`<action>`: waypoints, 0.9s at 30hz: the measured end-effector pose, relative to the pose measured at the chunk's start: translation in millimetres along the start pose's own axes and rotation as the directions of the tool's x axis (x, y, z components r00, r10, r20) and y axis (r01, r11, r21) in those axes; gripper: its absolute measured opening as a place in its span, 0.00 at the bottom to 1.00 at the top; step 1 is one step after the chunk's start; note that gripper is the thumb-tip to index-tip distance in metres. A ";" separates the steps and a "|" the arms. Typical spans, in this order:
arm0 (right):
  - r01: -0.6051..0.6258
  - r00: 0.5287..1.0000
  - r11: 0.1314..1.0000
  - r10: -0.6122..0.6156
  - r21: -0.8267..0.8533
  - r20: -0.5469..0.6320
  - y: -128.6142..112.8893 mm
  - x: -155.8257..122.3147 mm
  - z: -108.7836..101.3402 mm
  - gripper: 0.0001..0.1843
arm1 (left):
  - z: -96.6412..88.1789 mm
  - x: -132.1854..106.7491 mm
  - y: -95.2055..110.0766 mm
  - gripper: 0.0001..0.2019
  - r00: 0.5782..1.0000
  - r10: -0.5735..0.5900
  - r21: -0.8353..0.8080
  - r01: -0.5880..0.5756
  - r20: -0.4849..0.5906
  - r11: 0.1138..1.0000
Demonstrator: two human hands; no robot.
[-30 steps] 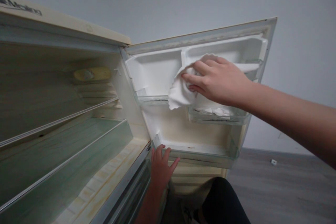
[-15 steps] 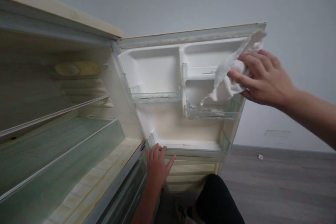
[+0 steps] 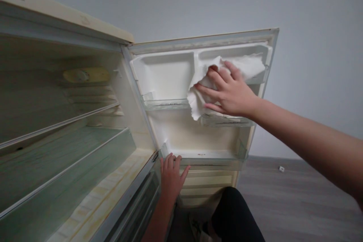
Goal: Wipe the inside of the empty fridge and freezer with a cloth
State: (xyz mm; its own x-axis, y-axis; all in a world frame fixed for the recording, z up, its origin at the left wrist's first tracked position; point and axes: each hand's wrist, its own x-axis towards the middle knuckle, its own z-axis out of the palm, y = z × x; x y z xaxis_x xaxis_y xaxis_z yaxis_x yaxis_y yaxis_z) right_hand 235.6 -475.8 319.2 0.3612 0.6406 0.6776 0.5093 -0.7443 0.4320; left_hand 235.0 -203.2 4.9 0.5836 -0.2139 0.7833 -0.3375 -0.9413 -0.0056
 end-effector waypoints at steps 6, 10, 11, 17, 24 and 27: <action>-0.128 0.992 0.973 0.129 -0.194 -0.006 -2.4 19.1 2.9 0.32 | -1.4 0.6 -0.9 0.19 1.000 0.017 0.006 -0.017 0.008 1.000; -0.181 0.983 0.957 0.183 -0.225 -0.013 6.2 10.0 -0.5 0.32 | -3.3 -0.3 -1.1 0.18 0.999 0.012 0.008 -0.012 0.034 1.000; -0.197 0.980 0.955 0.197 -0.223 -0.020 10.7 4.7 -2.7 0.32 | -3.5 -0.6 -0.9 0.18 0.999 0.009 0.010 -0.010 0.036 1.000; -0.349 0.937 0.921 0.340 -0.171 -0.082 47.6 -43.8 -14.4 0.30 | -6.1 -2.3 4.3 0.18 0.999 0.012 -0.011 -0.011 0.035 1.000; -0.455 0.609 0.866 0.471 0.206 -0.638 19.4 -80.4 39.9 0.27 | -7.4 -2.9 9.2 0.19 0.999 -0.004 -0.038 0.006 0.048 0.999; -0.434 0.368 0.742 0.663 0.510 -0.652 -8.5 -79.3 56.2 0.23 | -5.3 -3.3 7.3 0.19 0.999 -0.006 -0.035 0.008 0.048 0.999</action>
State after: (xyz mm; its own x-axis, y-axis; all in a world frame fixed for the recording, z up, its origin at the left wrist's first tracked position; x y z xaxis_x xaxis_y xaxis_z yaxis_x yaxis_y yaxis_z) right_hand 246.6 -509.7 228.3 -0.0386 -0.3812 0.9237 0.6196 -0.7344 -0.2772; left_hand 226.7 -208.0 5.5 0.6203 -0.2205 0.7527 -0.3587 -0.9332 0.0222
